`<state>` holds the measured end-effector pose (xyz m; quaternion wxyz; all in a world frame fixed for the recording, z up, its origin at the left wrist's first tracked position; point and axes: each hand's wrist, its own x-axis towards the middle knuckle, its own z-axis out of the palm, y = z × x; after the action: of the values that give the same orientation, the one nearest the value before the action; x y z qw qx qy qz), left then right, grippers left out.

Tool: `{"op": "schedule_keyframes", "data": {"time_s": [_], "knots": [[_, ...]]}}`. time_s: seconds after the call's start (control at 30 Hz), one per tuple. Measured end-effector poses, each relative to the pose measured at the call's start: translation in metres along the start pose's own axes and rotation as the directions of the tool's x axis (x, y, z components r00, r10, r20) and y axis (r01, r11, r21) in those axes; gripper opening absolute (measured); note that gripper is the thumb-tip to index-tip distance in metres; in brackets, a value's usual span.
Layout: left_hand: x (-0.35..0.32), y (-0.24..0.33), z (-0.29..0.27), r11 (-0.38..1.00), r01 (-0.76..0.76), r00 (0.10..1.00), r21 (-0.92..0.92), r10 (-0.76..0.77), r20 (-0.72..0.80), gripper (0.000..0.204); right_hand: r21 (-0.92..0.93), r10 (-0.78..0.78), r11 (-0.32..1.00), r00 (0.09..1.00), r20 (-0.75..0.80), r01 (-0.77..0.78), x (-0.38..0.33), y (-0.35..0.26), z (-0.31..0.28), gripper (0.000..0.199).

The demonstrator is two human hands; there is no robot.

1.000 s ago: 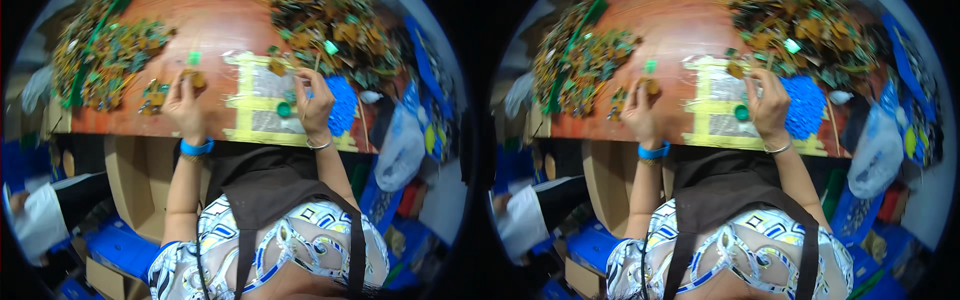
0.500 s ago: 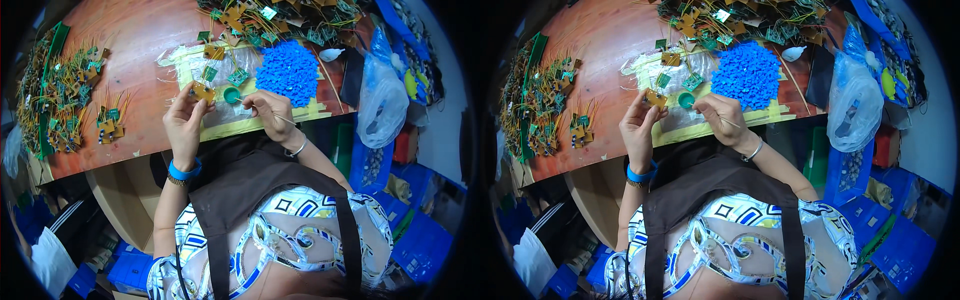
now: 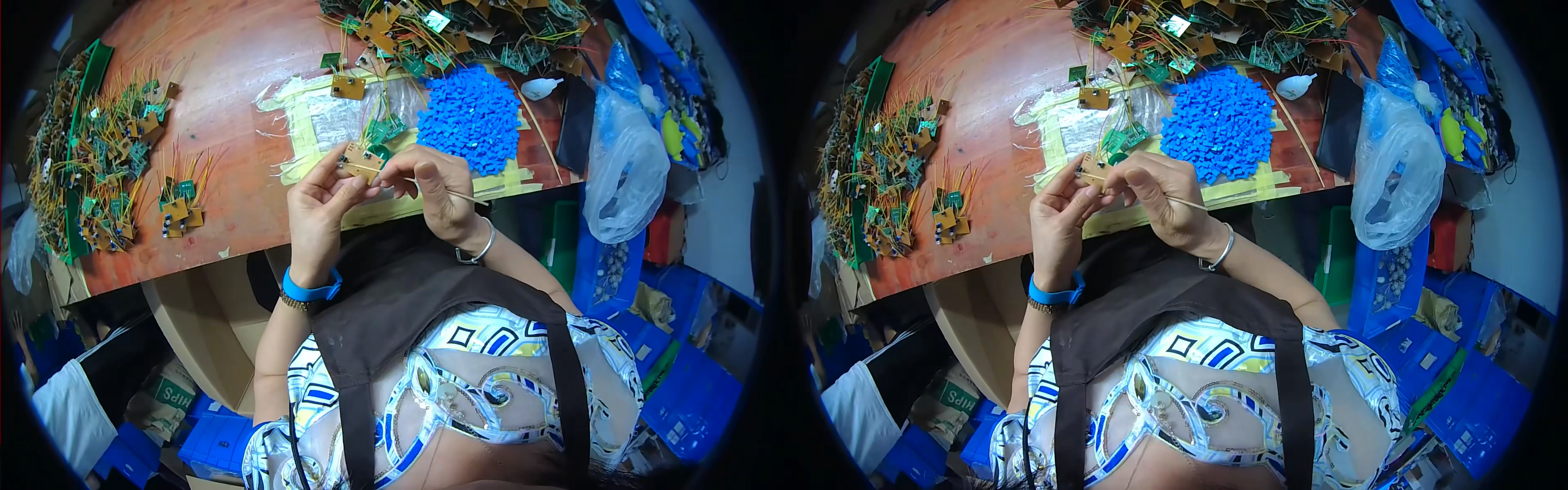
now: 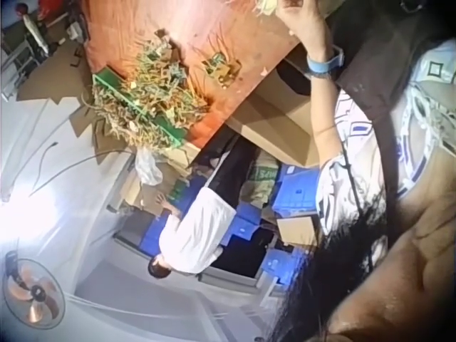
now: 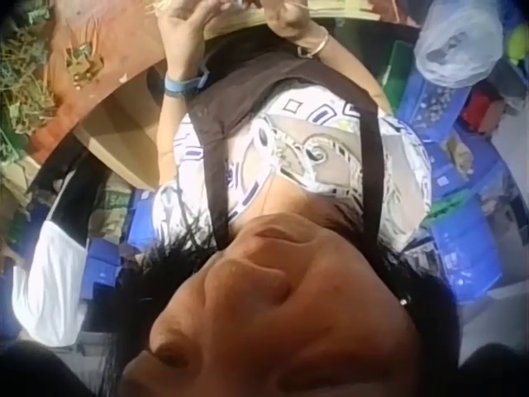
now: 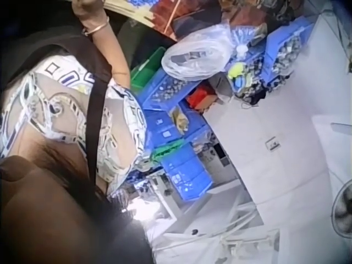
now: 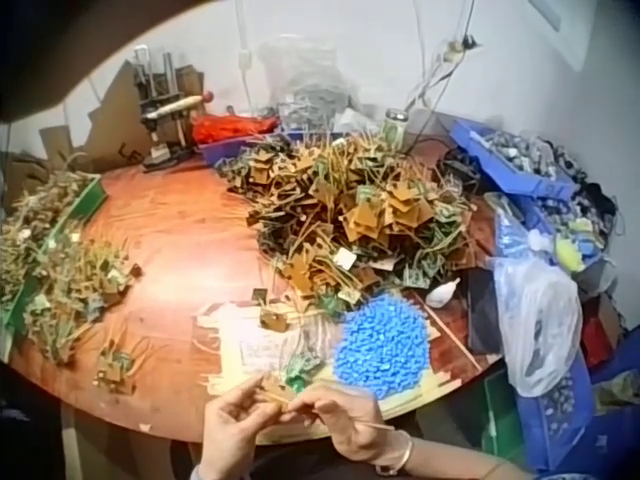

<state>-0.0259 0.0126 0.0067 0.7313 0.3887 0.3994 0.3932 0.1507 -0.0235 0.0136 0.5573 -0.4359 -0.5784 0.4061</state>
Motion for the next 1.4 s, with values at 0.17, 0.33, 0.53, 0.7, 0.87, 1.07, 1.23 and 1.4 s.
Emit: {"op": "schedule_keyframes", "data": {"time_s": [0.17,0.33,0.53,0.7,0.87,1.07,1.23,1.4], "knots": [[-0.001,-0.001,0.001,1.0,-0.007,0.999,-0.02,0.008,0.033,0.05,0.006,0.022,1.0,1.0,-0.012,-0.022,-0.002,0.003,0.001,0.06],[-0.003,0.002,0.002,1.0,-0.007,1.0,-0.017,0.007,0.025,0.049,-0.05,-0.008,0.999,1.0,0.002,0.008,-0.001,0.005,0.0,0.048],[-0.001,0.002,0.002,1.0,-0.013,0.999,-0.017,0.014,0.046,0.048,-0.254,-0.188,0.946,0.979,0.074,0.201,0.0,0.006,-0.005,0.027],[-0.003,0.005,-0.004,0.999,-0.04,0.999,0.031,0.04,-0.016,0.046,-0.303,-0.241,0.926,0.97,-0.018,0.225,0.001,-0.003,-0.017,0.02],[-0.002,0.004,-0.01,0.989,-0.126,0.991,0.073,0.128,-0.032,0.044,-0.823,-0.339,0.551,0.938,-0.071,0.137,0.026,0.029,-0.043,0.013],[-0.003,0.006,0.0,0.97,-0.205,0.977,0.13,0.21,-0.023,0.044,-0.926,-0.259,0.376,0.964,-0.064,0.04,0.036,0.049,-0.039,0.019],[-0.001,0.008,0.0,0.955,-0.239,0.968,0.176,0.248,-0.03,0.045,-0.962,-0.247,0.266,0.969,-0.01,0.058,0.036,0.051,-0.036,0.015],[0.001,0.003,0.004,0.975,-0.193,0.981,0.107,0.195,-0.013,0.045,-0.861,-0.401,0.48,0.915,-0.045,0.168,0.032,0.032,-0.032,0.018]]}}
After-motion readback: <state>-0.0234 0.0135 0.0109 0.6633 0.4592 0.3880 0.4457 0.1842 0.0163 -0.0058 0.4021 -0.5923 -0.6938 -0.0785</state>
